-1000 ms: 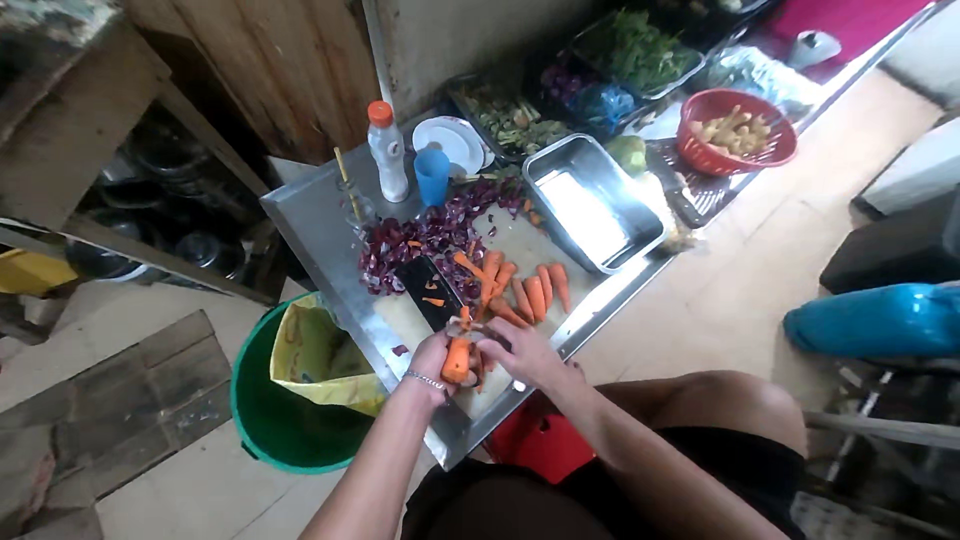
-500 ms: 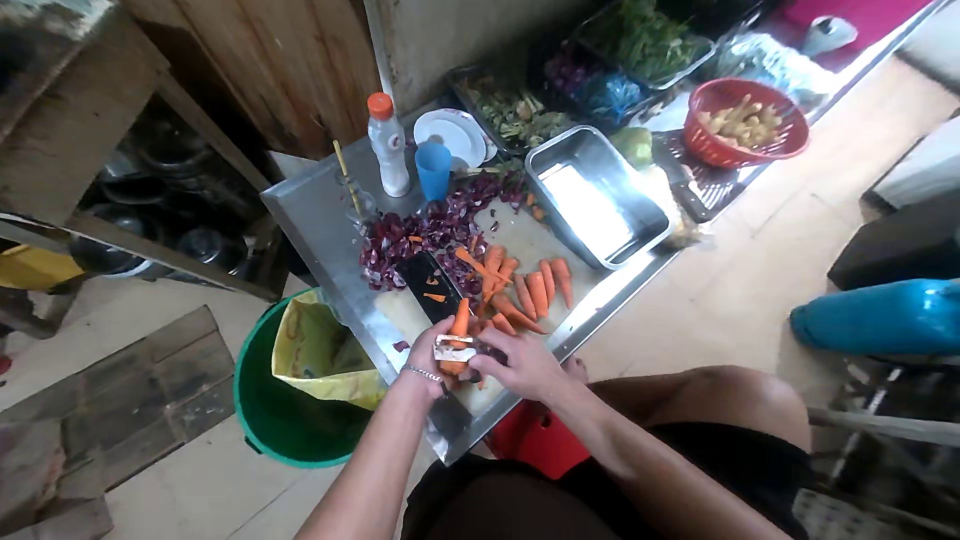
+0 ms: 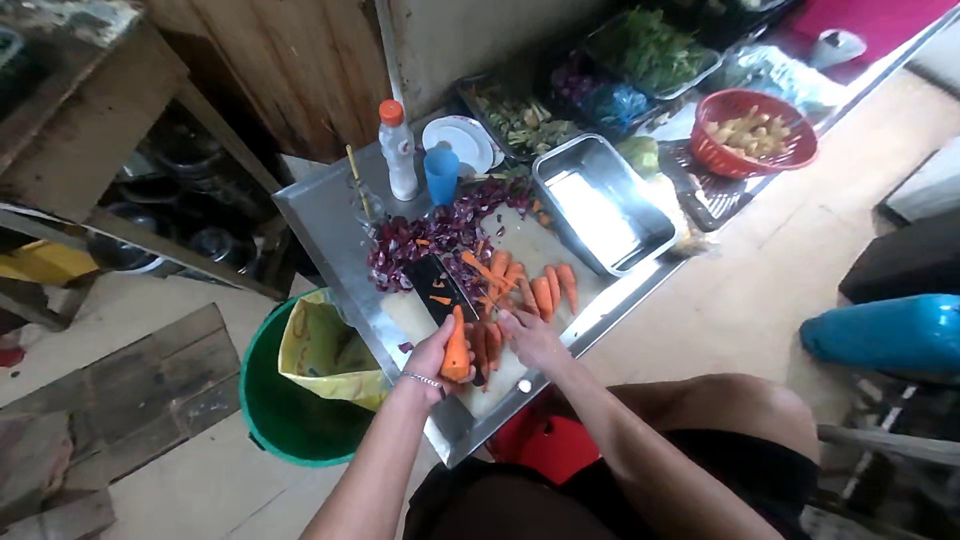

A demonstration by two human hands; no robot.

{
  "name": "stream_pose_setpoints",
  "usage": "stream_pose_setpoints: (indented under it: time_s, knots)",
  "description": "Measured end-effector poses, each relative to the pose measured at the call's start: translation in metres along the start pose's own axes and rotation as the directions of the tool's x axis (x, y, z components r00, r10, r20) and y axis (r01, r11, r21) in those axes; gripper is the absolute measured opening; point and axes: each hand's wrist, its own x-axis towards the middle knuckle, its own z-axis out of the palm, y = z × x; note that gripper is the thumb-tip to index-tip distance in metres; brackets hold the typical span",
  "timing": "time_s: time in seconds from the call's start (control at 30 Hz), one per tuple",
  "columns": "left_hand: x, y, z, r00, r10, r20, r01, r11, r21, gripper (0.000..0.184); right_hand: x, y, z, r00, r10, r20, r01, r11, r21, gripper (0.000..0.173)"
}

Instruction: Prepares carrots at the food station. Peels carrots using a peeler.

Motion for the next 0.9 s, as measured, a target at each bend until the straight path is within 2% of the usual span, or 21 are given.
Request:
stream_pose_setpoints:
  time_s: [0.07, 0.17, 0.23, 0.33, 0.4, 0.53, 0.63, 0.73, 0.83, 0.9]
  knots:
    - [0.003, 0.001, 0.0, 0.998, 0.01, -0.056, -0.012, 0.999, -0.042, 0.051, -0.028, -0.013, 0.008, 0.997, -0.077, 0.019, 0.077, 0.997, -0.009, 0.056]
    - [0.005, -0.003, 0.0, 0.994, 0.078, -0.073, -0.082, 0.995, -0.053, 0.05, -0.069, -0.021, 0.024, 0.956, -0.291, 0.037, 0.293, 0.938, -0.185, 0.054]
    - [0.008, -0.004, 0.002, 0.994, 0.092, -0.054, -0.096, 0.992, -0.081, 0.049, -0.08, -0.021, 0.031, 0.925, -0.371, 0.076, 0.376, 0.876, -0.303, 0.058]
    - [0.005, -0.004, 0.007, 0.996, 0.083, -0.037, -0.087, 0.988, -0.126, 0.048, -0.073, -0.018, 0.028, 0.915, -0.392, 0.095, 0.398, 0.844, -0.359, 0.058]
    - [0.001, -0.003, 0.007, 0.996, 0.078, -0.031, -0.08, 0.993, -0.09, 0.048, -0.061, -0.016, 0.02, 0.934, -0.343, 0.095, 0.353, 0.859, -0.371, 0.055]
    - [-0.008, -0.001, 0.017, 0.997, 0.002, -0.083, -0.004, 1.0, -0.029, 0.041, -0.039, -0.003, 0.008, 0.958, -0.286, 0.002, 0.267, 0.893, -0.363, 0.055]
    - [-0.005, -0.003, 0.008, 0.998, 0.06, -0.022, -0.06, 0.998, -0.028, 0.046, -0.057, -0.014, 0.01, 0.925, -0.371, 0.084, 0.378, 0.873, -0.308, 0.053]
    - [-0.001, -0.005, 0.0, 0.997, 0.058, 0.048, -0.055, 0.996, -0.07, 0.043, -0.061, -0.018, 0.014, 0.89, -0.422, 0.173, 0.455, 0.843, -0.286, 0.054]
    - [-0.002, -0.004, 0.001, 0.999, 0.016, 0.052, -0.013, 0.998, -0.059, 0.046, -0.048, -0.013, 0.014, 0.876, -0.457, 0.153, 0.482, 0.817, -0.317, 0.052]
    - [-0.007, -0.003, 0.006, 1.0, -0.01, -0.003, 0.01, 1.0, -0.024, 0.041, -0.033, -0.004, 0.011, 0.885, -0.451, 0.116, 0.461, 0.816, -0.348, 0.052]
